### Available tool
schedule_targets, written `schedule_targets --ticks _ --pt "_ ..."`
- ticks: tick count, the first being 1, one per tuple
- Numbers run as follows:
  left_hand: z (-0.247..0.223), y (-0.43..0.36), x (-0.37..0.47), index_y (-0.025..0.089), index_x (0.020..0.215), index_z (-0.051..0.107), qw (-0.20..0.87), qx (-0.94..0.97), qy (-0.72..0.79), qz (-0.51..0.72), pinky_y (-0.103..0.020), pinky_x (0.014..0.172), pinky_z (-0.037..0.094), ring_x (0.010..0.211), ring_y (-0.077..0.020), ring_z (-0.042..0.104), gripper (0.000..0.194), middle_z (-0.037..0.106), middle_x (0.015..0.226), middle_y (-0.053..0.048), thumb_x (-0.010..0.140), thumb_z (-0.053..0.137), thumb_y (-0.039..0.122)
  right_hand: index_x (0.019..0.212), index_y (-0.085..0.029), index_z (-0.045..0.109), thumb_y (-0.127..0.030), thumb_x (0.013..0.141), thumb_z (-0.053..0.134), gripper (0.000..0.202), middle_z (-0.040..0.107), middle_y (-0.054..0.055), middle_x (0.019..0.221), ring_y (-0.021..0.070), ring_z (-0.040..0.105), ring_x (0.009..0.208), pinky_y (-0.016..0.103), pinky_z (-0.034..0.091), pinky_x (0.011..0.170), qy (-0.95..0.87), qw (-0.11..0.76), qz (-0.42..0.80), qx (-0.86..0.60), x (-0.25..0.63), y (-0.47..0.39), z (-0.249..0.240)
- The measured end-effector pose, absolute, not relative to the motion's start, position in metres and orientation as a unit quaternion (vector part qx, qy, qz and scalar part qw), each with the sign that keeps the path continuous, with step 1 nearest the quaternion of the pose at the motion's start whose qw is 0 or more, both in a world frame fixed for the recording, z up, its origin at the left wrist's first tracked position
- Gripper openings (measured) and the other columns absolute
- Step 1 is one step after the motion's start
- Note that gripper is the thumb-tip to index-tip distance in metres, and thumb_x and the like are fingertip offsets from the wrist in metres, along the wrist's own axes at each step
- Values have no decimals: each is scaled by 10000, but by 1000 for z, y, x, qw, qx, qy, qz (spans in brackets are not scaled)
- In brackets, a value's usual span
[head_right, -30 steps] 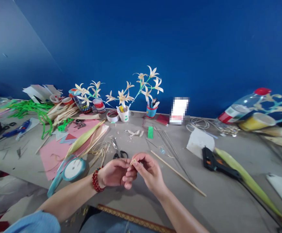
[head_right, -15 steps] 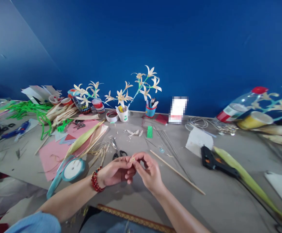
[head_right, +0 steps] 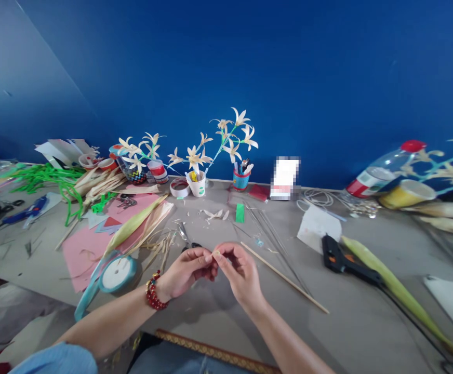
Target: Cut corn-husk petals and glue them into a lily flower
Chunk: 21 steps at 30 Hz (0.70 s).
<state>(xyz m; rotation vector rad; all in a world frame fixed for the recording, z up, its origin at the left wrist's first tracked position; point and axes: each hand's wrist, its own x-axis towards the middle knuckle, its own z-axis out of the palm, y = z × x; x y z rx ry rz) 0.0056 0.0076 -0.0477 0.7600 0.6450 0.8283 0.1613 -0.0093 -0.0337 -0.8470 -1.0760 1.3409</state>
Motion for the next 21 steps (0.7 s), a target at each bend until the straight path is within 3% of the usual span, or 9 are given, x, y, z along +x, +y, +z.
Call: schedule_targets --ticks 17,21 --pt "-41 9 6 140 803 651 830 324 257 373 -287 699 478 452 -71 414 174 505 475 44 817 690 309 830 -216 658 -273 873 662 72 547 29 884 152 545 762 221 528 556 -460 569 604 -315 165 -3 -46" --pt "-41 10 4 149 810 635 836 323 254 363 -281 669 476 440 -73 401 135 485 462 49 824 673 279 849 -221 660 -268 894 629 72 508 29 920 144 540 714 242 548 504 -467 559 617 -297 165 -3 -45"
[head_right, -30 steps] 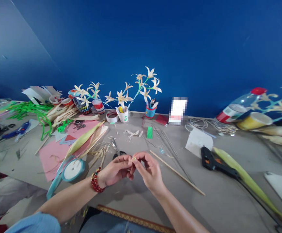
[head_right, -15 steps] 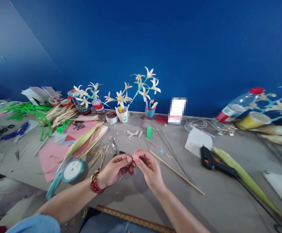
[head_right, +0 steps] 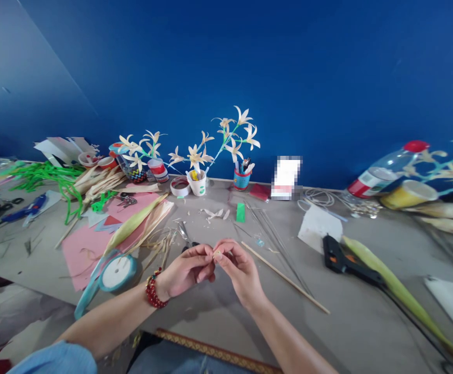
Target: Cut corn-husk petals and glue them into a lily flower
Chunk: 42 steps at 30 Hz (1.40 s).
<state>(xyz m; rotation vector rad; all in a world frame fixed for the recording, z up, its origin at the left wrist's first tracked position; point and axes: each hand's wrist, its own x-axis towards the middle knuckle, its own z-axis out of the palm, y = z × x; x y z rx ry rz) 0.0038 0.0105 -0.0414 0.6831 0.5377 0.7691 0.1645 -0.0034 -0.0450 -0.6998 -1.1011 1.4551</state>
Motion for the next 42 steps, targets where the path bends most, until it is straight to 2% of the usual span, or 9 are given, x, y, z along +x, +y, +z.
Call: schedule_targets --ticks 3,9,14,20,27,31,42 --pt "-41 10 2 140 790 631 840 327 250 354 -275 651 474 442 -68 396 147 473 480 47 820 672 279 839 -216 655 -257 899 620 81 498 23 912 132 550 677 258 567 507 -470 557 622 -286 164 -4 -44" --pt "-40 10 2 138 817 621 858 306 234 339 -269 601 478 509 -70 445 142 550 695 2 793 690 259 867 -216 640 -271 902 613 71 501 29 930 141 584 666 274 568 492 -484 545 617 -295 165 -6 -46" --pt "-38 9 2 131 819 603 870 306 213 322 -256 559 446 503 -96 441 113 509 578 5 842 616 241 848 -206 642 -275 899 621 89 536 34 905 150 577 719 291 541 632 -522 539 572 -330 167 -5 -48" --pt "-38 7 1 132 791 593 863 306 222 335 -230 514 382 473 -85 377 144 453 519 26 843 615 264 821 -209 645 -269 905 615 106 559 35 875 164 553 777 286 481 700 -551 542 535 -340 168 -4 -45" --pt "-40 6 3 151 788 579 838 340 225 363 -221 512 408 470 -68 390 179 457 556 46 798 710 271 836 -217 654 -259 901 618 85 560 33 899 167 550 806 283 459 730 -556 542 531 -339 168 -4 -44" --pt "-43 6 3 144 760 585 832 341 232 371 -223 502 427 449 -67 428 173 502 549 38 807 697 268 843 -218 656 -258 903 616 82 576 37 915 170 557 845 285 452 779 -572 546 506 -344 168 -4 -45" --pt "-44 8 3 143 741 593 847 307 247 356 -223 483 400 398 -74 426 174 534 478 29 799 687 277 824 -220 660 -317 876 648 111 576 52 915 185 573 786 315 517 701 -527 547 547 -352 165 -7 -47"
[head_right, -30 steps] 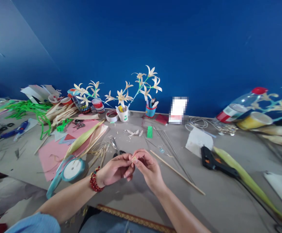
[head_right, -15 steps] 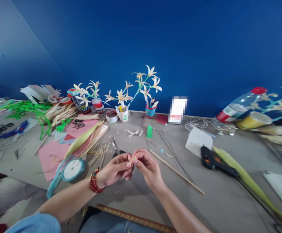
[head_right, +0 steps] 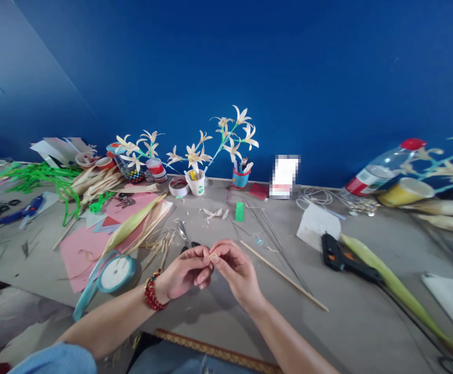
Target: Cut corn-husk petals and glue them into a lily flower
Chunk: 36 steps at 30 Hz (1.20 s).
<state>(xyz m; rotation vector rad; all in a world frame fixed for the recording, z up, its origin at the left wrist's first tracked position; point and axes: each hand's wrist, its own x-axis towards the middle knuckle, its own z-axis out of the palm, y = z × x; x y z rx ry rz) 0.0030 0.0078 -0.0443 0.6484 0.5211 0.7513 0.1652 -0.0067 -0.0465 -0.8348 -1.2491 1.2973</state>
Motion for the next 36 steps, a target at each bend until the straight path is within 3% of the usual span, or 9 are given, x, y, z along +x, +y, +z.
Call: schedule_targets --ticks 20,28,31,36 --pt "-46 6 5 139 726 592 847 300 238 369 -218 474 367 388 -78 448 205 537 445 26 802 697 299 817 -221 682 -296 839 699 81 592 54 941 184 576 821 299 526 703 -488 551 585 -341 165 -5 -52" --pt "-43 5 5 152 712 554 815 340 270 383 -210 451 280 408 -85 482 262 563 462 21 801 697 353 808 -218 690 -299 829 709 86 599 54 956 183 591 843 297 533 728 -489 543 593 -337 167 -4 -50" --pt "-44 5 5 156 725 557 808 339 280 392 -213 456 293 402 -87 472 254 559 451 24 794 702 353 887 -230 698 -309 796 741 128 594 60 1035 192 605 876 307 545 735 -484 533 607 -338 167 -3 -46" --pt "-46 8 3 150 726 574 798 334 293 406 -218 479 324 408 -81 451 244 545 460 27 776 718 340 1110 -242 651 -366 769 757 378 572 107 1240 229 585 1012 328 543 782 -503 497 595 -383 182 3 -24"
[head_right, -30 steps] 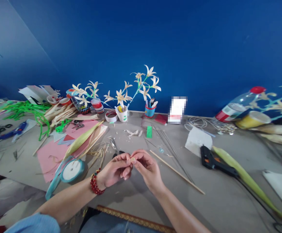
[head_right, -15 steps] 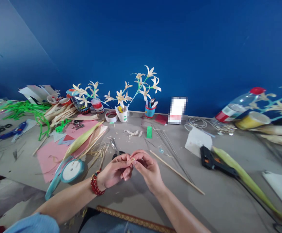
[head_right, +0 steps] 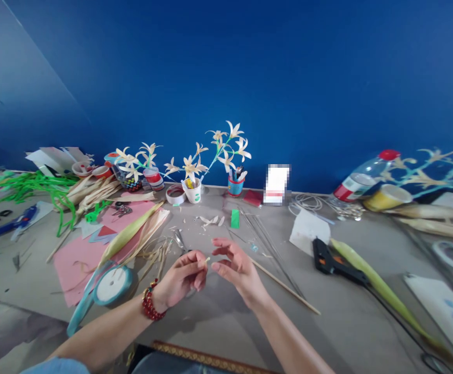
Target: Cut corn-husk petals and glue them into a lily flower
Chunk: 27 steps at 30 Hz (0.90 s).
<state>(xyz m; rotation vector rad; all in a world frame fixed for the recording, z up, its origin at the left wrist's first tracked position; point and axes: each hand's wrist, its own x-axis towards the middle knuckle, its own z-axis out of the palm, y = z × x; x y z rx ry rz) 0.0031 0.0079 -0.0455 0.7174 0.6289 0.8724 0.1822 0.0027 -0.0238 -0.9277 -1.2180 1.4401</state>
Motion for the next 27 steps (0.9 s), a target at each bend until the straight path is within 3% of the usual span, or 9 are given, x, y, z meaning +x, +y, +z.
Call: schedule_targets --ticks 3,6,8,12,15,19,27 --pt "-46 9 2 155 708 555 789 335 302 417 -212 483 308 412 -67 421 253 527 477 39 773 721 334 1155 -239 628 -437 850 648 364 643 113 1134 238 602 993 337 546 768 -545 466 519 -465 219 6 -4" --pt "-46 10 1 158 712 545 787 335 305 418 -212 495 301 437 -68 416 255 507 492 45 785 707 342 1112 -254 641 -480 900 535 328 668 94 1108 264 613 1033 355 544 805 -608 435 335 -572 283 2 6" --pt "-45 11 -1 162 719 548 790 334 306 413 -214 502 297 448 -71 407 246 483 484 51 796 697 342 1024 -227 662 -441 842 614 286 676 113 1085 301 641 963 408 527 816 -593 412 262 -640 334 -5 2" --pt "-44 13 -4 166 739 556 797 323 298 415 -224 522 299 476 -74 386 213 479 509 45 821 680 318 1031 -221 650 -349 806 551 277 689 129 1061 340 657 936 465 511 832 -623 160 -11 -766 416 -25 -27" --pt "-45 14 -5 169 746 562 801 314 292 418 -232 534 305 489 -75 376 186 474 523 45 835 671 289 1124 -212 635 -210 764 519 378 667 123 1168 320 638 1040 437 494 896 -665 47 -40 -745 442 -32 -47" --pt "-45 15 -5 166 746 569 803 308 293 418 -234 532 300 492 -75 369 173 469 523 45 843 666 271 1213 -212 601 -114 718 501 515 633 109 1256 298 601 1118 414 480 909 -683 -13 -50 -728 443 -27 -57" --pt "-48 19 -6 168 767 565 803 313 289 417 -236 538 296 493 -77 395 168 472 516 48 856 654 279 1117 -191 637 -131 680 552 449 677 131 1137 319 613 1039 435 456 895 -692 -13 -61 -719 443 -16 -63"
